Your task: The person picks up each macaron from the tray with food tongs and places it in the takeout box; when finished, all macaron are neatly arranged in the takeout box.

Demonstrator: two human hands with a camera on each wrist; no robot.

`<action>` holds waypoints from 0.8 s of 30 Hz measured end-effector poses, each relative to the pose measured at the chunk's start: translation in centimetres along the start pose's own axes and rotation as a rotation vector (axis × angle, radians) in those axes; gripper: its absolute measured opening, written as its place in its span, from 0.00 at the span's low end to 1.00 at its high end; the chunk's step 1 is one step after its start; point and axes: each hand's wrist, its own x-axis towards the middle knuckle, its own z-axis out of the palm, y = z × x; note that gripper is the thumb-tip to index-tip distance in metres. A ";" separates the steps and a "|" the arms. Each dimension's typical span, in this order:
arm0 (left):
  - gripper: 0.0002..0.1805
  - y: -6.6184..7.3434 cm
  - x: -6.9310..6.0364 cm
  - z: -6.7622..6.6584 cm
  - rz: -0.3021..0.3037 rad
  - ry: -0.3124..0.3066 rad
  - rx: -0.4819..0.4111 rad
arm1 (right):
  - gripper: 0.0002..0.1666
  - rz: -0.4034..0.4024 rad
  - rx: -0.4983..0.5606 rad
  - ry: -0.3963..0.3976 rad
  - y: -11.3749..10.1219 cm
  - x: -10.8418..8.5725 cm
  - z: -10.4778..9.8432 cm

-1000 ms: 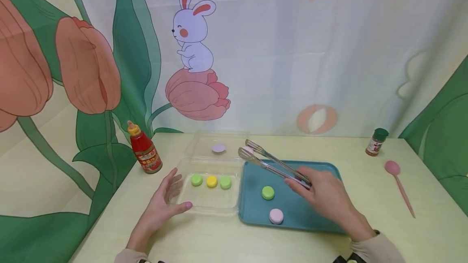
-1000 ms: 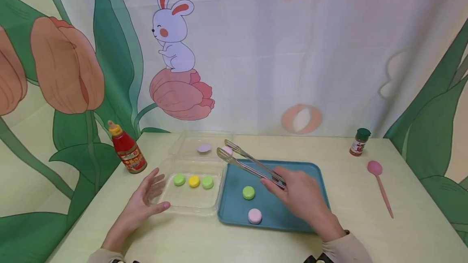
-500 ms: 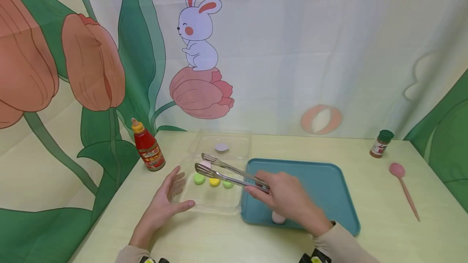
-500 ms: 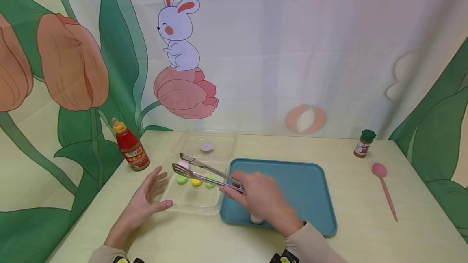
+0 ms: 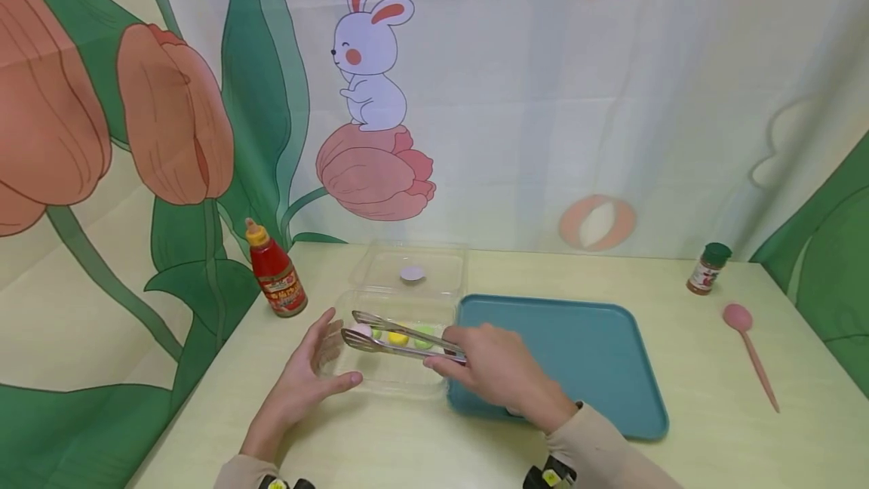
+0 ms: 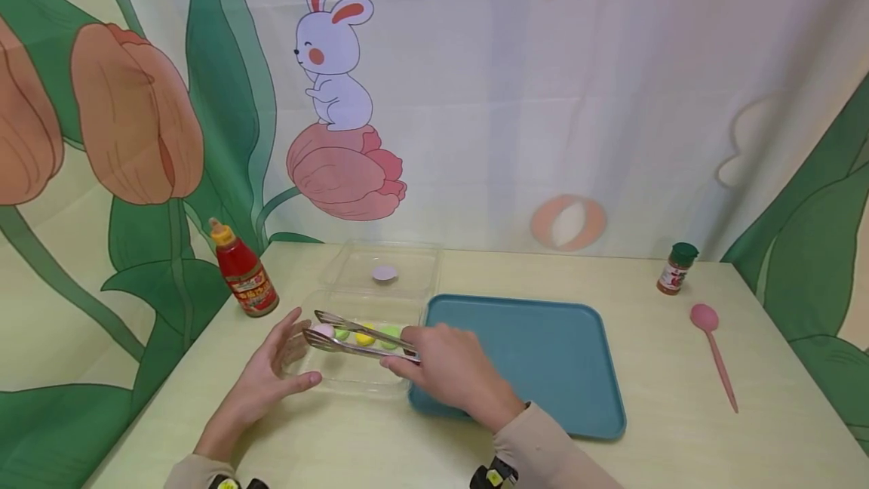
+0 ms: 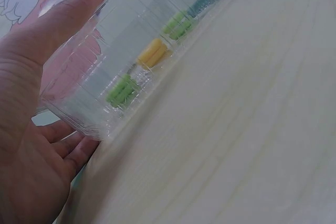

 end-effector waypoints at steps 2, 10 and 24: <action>0.66 0.0 0.0 0.0 -0.002 0.000 0.005 | 0.21 -0.003 -0.005 -0.010 -0.3 0.2 0.0; 0.66 0.0 0.0 0.0 0.015 -0.003 -0.002 | 0.18 -0.028 -0.072 -0.040 -1.2 0.7 0.1; 0.67 -0.1 0.1 0.0 0.010 -0.008 -0.002 | 0.19 -0.030 -0.168 -0.082 -2.1 1.6 0.9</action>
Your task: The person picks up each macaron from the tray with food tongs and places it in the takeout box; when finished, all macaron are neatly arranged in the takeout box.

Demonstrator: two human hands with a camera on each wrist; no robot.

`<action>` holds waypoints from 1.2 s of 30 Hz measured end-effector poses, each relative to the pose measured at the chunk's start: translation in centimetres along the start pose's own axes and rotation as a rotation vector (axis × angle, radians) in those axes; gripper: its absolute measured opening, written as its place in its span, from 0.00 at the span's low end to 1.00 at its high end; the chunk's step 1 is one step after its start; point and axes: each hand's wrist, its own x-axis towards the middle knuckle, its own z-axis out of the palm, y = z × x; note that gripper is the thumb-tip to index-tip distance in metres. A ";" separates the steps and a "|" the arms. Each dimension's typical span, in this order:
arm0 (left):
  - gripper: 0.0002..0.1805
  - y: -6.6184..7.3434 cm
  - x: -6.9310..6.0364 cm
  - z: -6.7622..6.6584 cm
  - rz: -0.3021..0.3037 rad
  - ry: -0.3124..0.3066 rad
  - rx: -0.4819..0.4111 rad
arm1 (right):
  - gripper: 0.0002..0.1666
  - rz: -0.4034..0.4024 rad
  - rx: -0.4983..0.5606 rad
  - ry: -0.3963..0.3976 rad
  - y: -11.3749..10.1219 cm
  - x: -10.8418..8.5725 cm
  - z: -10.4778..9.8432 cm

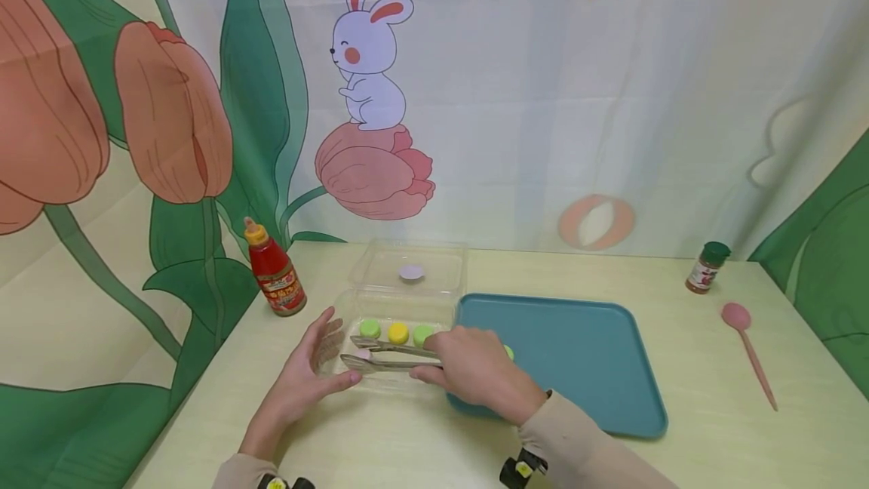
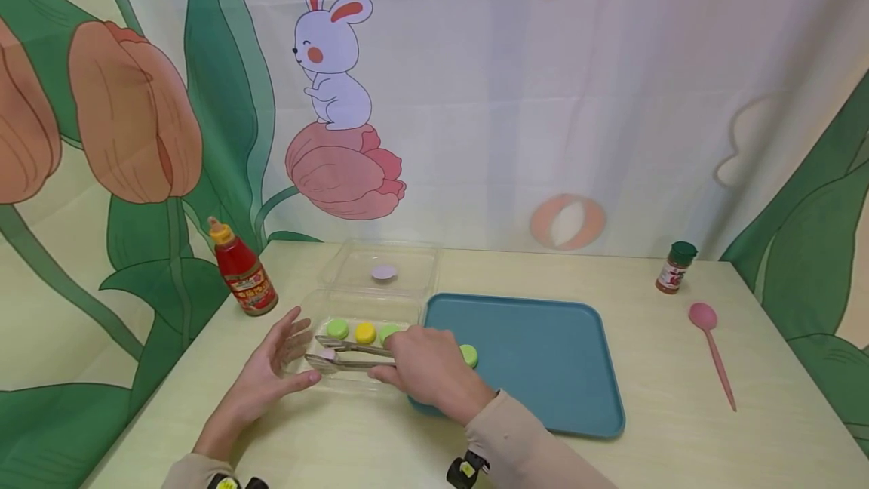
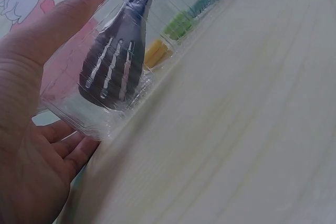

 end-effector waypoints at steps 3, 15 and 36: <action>0.67 0.0 0.0 0.0 -0.007 0.000 -0.002 | 0.19 0.002 -0.003 0.006 0.0 0.1 0.1; 0.67 -0.1 -0.1 -0.1 -0.016 0.009 0.009 | 0.27 0.061 0.149 0.015 1.0 -1.0 -0.6; 0.67 -0.1 -0.1 -0.2 -0.017 0.003 -0.014 | 0.25 0.325 0.522 0.293 6.4 -7.3 -3.1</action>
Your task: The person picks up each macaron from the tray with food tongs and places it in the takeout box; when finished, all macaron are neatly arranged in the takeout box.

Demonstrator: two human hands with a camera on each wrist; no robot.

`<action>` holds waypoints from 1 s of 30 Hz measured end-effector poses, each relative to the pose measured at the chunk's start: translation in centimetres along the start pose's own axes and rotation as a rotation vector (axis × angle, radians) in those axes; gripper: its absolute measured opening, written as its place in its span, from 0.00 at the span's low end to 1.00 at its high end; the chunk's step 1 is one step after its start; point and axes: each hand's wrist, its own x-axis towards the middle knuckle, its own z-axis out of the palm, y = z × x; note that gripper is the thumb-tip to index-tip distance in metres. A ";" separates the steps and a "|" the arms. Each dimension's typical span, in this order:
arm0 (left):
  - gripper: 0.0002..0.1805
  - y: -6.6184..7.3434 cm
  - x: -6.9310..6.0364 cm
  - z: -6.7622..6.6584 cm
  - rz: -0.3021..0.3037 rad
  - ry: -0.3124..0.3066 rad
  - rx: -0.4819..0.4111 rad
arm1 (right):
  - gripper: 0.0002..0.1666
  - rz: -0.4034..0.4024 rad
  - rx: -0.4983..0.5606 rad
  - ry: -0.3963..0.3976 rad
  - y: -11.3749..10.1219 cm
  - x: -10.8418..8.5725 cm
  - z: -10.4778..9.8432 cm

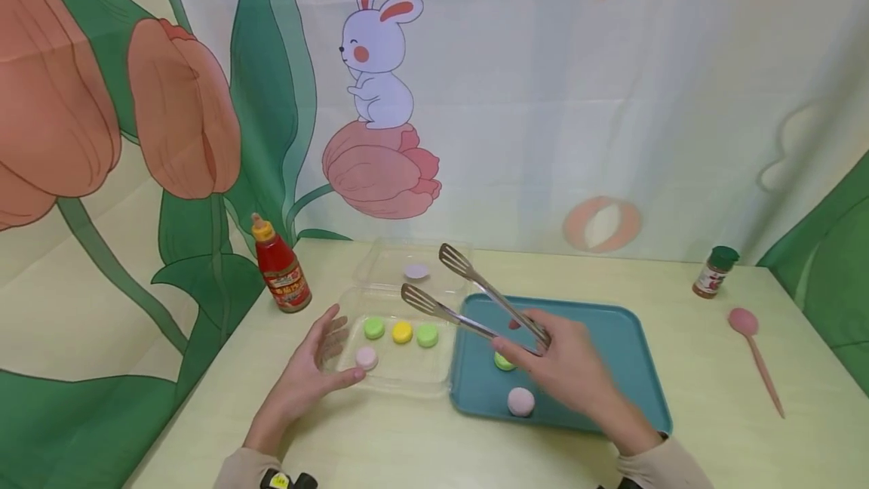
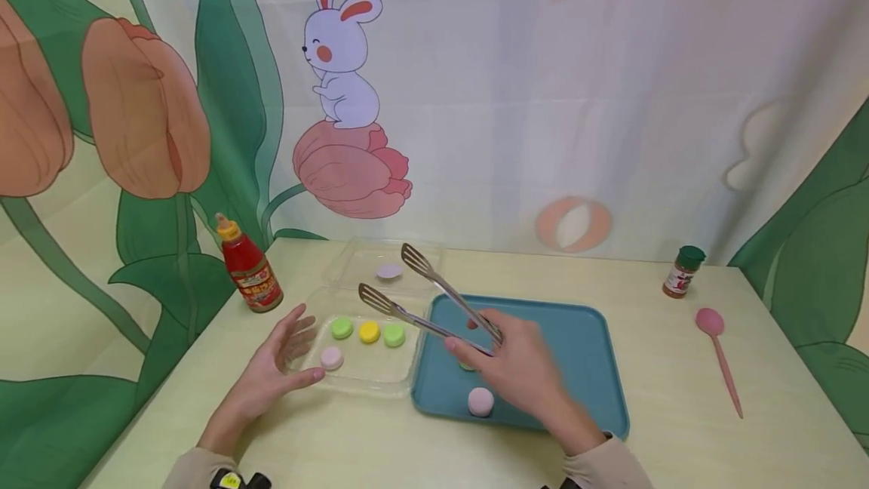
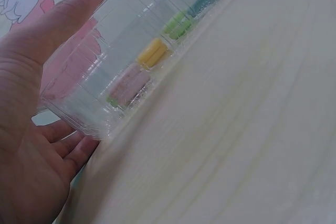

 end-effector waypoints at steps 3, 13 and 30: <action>0.67 0.0 0.1 0.1 0.000 -0.004 0.000 | 0.22 0.010 -0.011 0.045 0.8 -0.7 -1.0; 0.68 0.1 0.1 0.2 -0.003 0.001 0.011 | 0.22 0.060 -0.128 0.104 3.3 -3.2 -4.0; 0.67 0.1 0.0 0.1 -0.008 -0.004 -0.002 | 0.26 0.191 -0.309 -0.046 7.0 -6.3 -5.6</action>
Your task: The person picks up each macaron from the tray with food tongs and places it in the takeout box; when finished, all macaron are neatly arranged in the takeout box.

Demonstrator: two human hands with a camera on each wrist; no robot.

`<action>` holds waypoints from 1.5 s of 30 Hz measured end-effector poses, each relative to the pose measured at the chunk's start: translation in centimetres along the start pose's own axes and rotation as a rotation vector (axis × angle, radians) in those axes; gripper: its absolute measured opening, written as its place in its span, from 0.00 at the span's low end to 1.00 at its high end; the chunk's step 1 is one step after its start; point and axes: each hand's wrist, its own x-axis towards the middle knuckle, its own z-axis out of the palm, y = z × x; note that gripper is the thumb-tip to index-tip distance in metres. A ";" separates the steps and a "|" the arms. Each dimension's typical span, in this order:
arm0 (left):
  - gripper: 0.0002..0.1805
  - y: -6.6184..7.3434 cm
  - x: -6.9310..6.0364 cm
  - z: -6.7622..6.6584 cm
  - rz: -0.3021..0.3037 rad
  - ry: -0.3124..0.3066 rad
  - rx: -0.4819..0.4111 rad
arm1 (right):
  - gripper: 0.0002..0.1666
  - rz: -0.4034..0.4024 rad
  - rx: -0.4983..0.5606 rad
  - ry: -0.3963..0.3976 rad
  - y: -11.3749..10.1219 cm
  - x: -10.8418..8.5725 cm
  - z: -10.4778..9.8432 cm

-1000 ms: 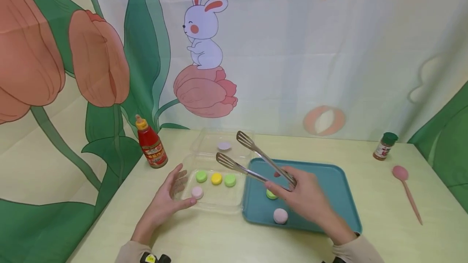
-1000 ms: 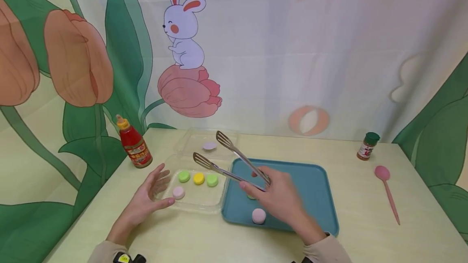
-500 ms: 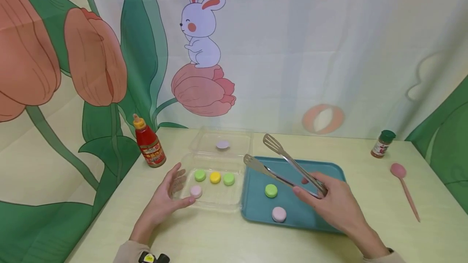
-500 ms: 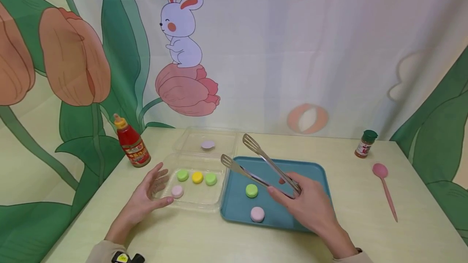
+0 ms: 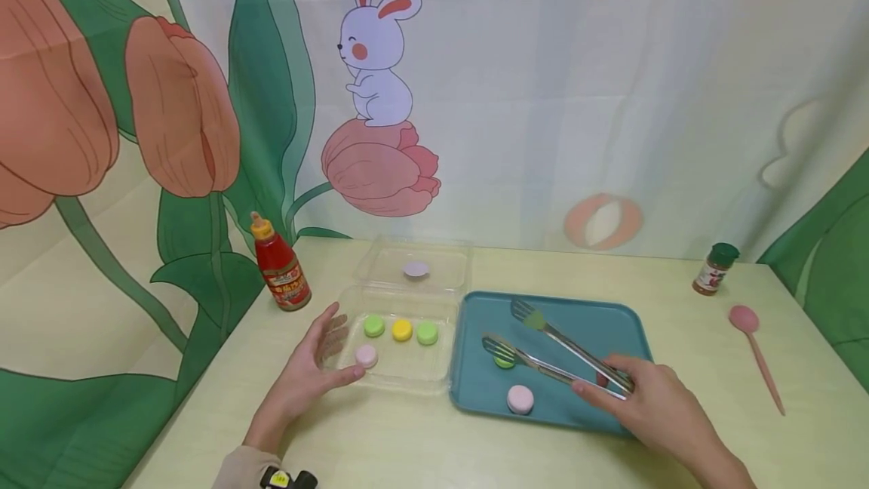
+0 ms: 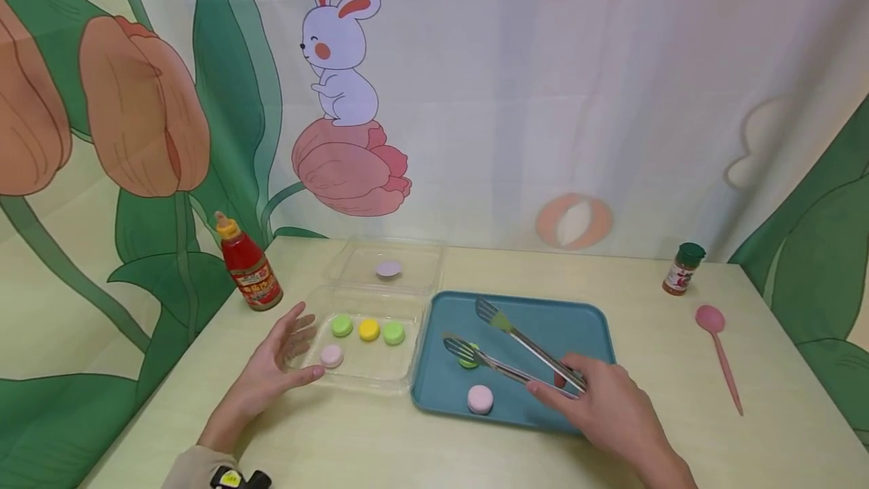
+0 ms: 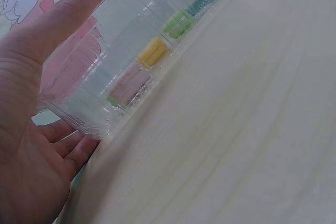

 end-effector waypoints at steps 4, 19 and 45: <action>0.67 0.0 0.1 0.0 0.009 -0.002 -0.004 | 0.29 -0.004 0.002 -0.055 0.3 0.0 0.4; 0.67 -0.1 0.1 0.1 0.007 -0.004 -0.013 | 0.30 -0.011 -0.065 -0.123 0.4 0.2 1.1; 0.67 0.2 -0.1 0.1 0.008 -0.003 0.005 | 0.25 -0.071 -0.085 -0.053 0.6 0.2 1.7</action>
